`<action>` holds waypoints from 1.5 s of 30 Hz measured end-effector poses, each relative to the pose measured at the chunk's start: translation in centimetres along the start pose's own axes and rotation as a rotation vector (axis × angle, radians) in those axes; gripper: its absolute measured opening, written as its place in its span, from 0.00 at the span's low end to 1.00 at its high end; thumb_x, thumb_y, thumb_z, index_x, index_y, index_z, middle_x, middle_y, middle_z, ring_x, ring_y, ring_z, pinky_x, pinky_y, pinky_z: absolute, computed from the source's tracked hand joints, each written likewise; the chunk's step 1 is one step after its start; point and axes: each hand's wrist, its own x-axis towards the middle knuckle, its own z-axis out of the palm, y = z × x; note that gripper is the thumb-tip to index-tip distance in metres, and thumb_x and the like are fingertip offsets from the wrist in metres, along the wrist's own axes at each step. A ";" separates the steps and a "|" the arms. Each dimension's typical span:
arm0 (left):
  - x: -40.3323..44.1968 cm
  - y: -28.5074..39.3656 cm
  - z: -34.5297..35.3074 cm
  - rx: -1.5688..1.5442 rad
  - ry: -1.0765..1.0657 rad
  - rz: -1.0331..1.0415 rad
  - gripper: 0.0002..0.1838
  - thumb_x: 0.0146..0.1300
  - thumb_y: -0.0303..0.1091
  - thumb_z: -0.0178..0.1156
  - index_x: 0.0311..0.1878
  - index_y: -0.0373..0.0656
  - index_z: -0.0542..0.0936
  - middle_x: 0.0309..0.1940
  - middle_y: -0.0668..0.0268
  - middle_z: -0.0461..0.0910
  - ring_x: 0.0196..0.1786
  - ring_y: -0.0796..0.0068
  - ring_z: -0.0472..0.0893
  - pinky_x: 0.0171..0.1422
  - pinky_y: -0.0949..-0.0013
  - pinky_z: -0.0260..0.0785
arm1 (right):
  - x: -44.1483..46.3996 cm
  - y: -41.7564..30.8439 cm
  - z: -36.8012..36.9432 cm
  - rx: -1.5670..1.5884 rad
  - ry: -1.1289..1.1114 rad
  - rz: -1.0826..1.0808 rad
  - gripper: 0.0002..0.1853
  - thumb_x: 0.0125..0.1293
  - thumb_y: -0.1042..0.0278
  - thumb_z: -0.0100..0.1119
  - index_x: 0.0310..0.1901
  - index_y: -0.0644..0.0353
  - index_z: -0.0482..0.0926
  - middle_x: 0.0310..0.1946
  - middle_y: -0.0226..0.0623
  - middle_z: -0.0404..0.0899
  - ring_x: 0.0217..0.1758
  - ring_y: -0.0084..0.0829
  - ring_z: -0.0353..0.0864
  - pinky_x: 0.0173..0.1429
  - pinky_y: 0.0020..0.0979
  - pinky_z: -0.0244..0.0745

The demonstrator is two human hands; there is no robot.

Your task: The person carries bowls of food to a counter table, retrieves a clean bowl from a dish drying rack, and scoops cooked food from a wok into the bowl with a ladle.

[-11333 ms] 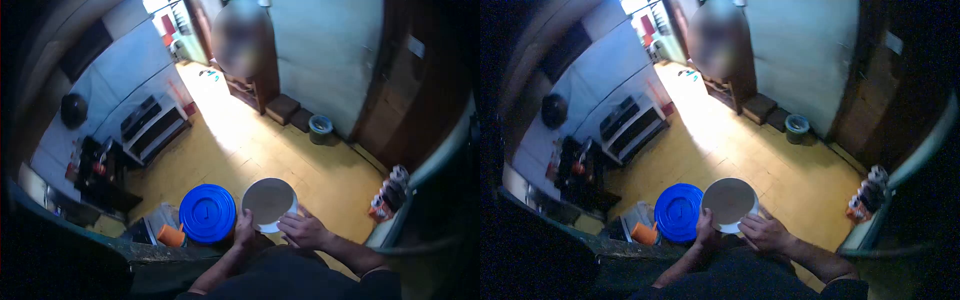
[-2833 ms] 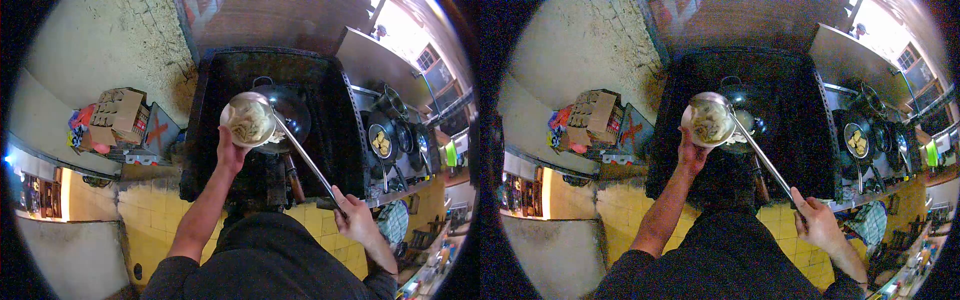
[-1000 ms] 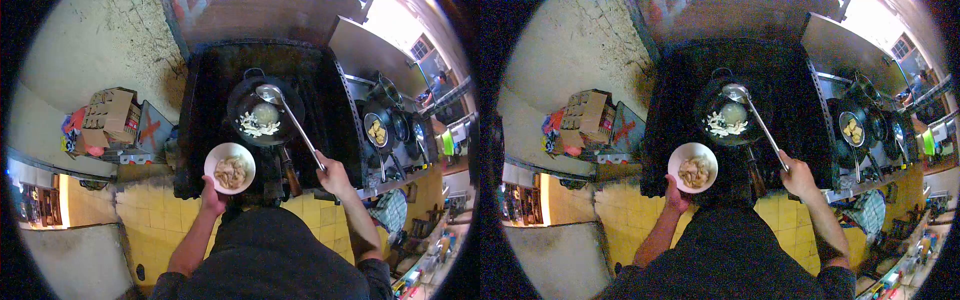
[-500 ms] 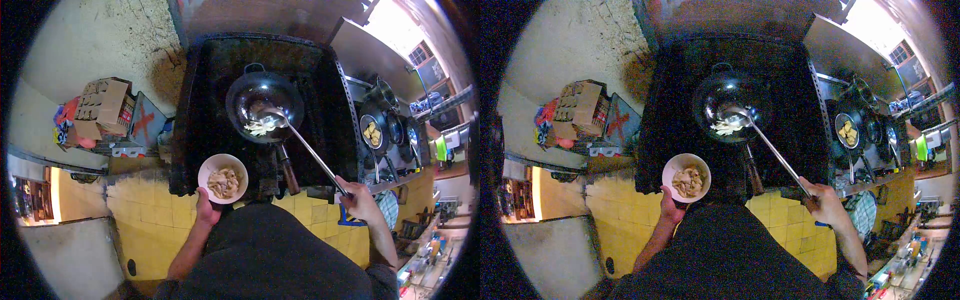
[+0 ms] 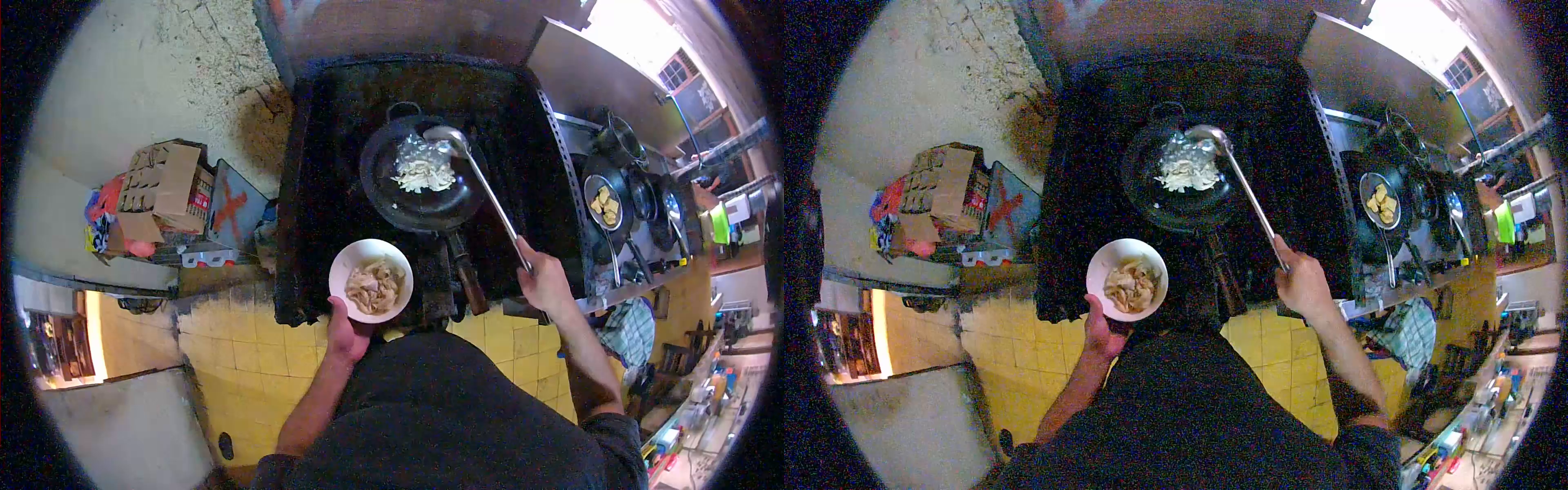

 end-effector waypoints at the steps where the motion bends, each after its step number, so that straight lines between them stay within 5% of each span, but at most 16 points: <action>1: 0.1 0.1 0.1 0.001 0.005 0.003 0.43 0.70 0.68 0.40 0.78 0.47 0.53 0.75 0.61 0.60 0.75 0.58 0.64 0.78 0.49 0.57 | 0.7 0.2 1.0 0.002 -0.001 -0.002 0.35 0.55 0.75 0.60 0.69 0.61 0.68 0.30 0.55 0.81 0.33 0.54 0.83 0.42 0.47 0.80; 4: 0.1 0.2 -0.4 0.018 0.009 0.018 0.45 0.67 0.70 0.43 0.77 0.49 0.55 0.74 0.61 0.62 0.74 0.57 0.65 0.77 0.48 0.59 | 1.4 -1.5 2.7 0.018 -0.099 0.102 0.33 0.59 0.73 0.57 0.69 0.62 0.67 0.31 0.60 0.81 0.31 0.58 0.82 0.39 0.49 0.80; 5: 0.1 0.2 -0.6 0.033 0.005 0.028 0.46 0.65 0.72 0.47 0.77 0.50 0.56 0.73 0.61 0.64 0.73 0.56 0.67 0.76 0.48 0.60 | 0.7 -0.3 4.3 0.085 -0.043 -0.030 0.34 0.60 0.73 0.57 0.71 0.62 0.65 0.29 0.56 0.83 0.26 0.50 0.83 0.37 0.44 0.82; 9: -0.5 0.4 -0.1 0.031 0.056 0.015 0.46 0.65 0.72 0.47 0.77 0.51 0.57 0.73 0.62 0.65 0.73 0.56 0.67 0.76 0.48 0.60 | 1.1 -5.2 -1.3 0.889 -0.448 0.571 0.29 0.69 0.75 0.51 0.72 0.58 0.65 0.23 0.29 0.74 0.17 0.21 0.72 0.23 0.27 0.73; 12: -0.6 0.4 -0.2 -0.008 0.047 0.021 0.42 0.70 0.68 0.41 0.78 0.49 0.54 0.75 0.63 0.61 0.75 0.59 0.64 0.79 0.50 0.55 | 0.5 -6.1 -2.0 0.998 -0.480 0.599 0.26 0.71 0.76 0.47 0.71 0.57 0.67 0.24 0.25 0.70 0.16 0.19 0.69 0.20 0.26 0.69; 22: 0.8 1.7 1.7 0.068 0.078 0.142 0.43 0.68 0.70 0.45 0.76 0.49 0.57 0.73 0.62 0.64 0.73 0.57 0.66 0.76 0.48 0.60 | 1.2 -3.2 -0.1 1.594 -0.511 0.631 0.28 0.71 0.68 0.55 0.71 0.61 0.64 0.25 0.35 0.79 0.15 0.24 0.74 0.17 0.28 0.72; 27: 4.0 2.8 3.8 0.044 0.052 0.143 0.42 0.68 0.69 0.45 0.76 0.51 0.59 0.71 0.64 0.67 0.71 0.59 0.69 0.75 0.49 0.61 | -0.1 -3.1 -1.3 1.599 -0.454 0.584 0.30 0.69 0.69 0.55 0.71 0.64 0.63 0.25 0.36 0.79 0.15 0.25 0.75 0.17 0.30 0.72; 29: 5.3 3.3 4.9 0.023 0.211 0.103 0.41 0.68 0.69 0.45 0.75 0.50 0.60 0.70 0.64 0.68 0.70 0.59 0.70 0.74 0.50 0.62 | -0.7 -3.1 -2.3 1.496 -0.445 0.527 0.30 0.68 0.71 0.54 0.71 0.64 0.63 0.25 0.36 0.79 0.14 0.27 0.76 0.17 0.31 0.73; 30: 6.3 3.3 4.4 0.016 0.129 0.130 0.41 0.68 0.69 0.45 0.74 0.50 0.61 0.70 0.64 0.68 0.70 0.59 0.70 0.73 0.51 0.65 | -0.9 -4.1 -3.5 1.530 -0.400 0.543 0.32 0.64 0.76 0.53 0.71 0.70 0.62 0.25 0.42 0.79 0.15 0.28 0.76 0.17 0.29 0.76; 43: 11.9 5.5 8.3 0.084 0.046 0.188 0.45 0.64 0.73 0.49 0.74 0.51 0.61 0.70 0.64 0.68 0.70 0.56 0.70 0.73 0.49 0.65 | -5.0 -8.9 -14.0 1.296 -0.334 0.389 0.29 0.66 0.79 0.51 0.70 0.65 0.67 0.22 0.37 0.78 0.14 0.23 0.77 0.17 0.24 0.75; 45: 11.9 5.7 8.9 0.056 -0.104 0.225 0.41 0.69 0.70 0.45 0.74 0.51 0.62 0.69 0.65 0.69 0.69 0.61 0.71 0.70 0.53 0.70 | -5.5 -9.6 -14.3 1.256 -0.364 0.344 0.30 0.65 0.81 0.51 0.70 0.65 0.67 0.24 0.36 0.80 0.16 0.21 0.76 0.18 0.22 0.75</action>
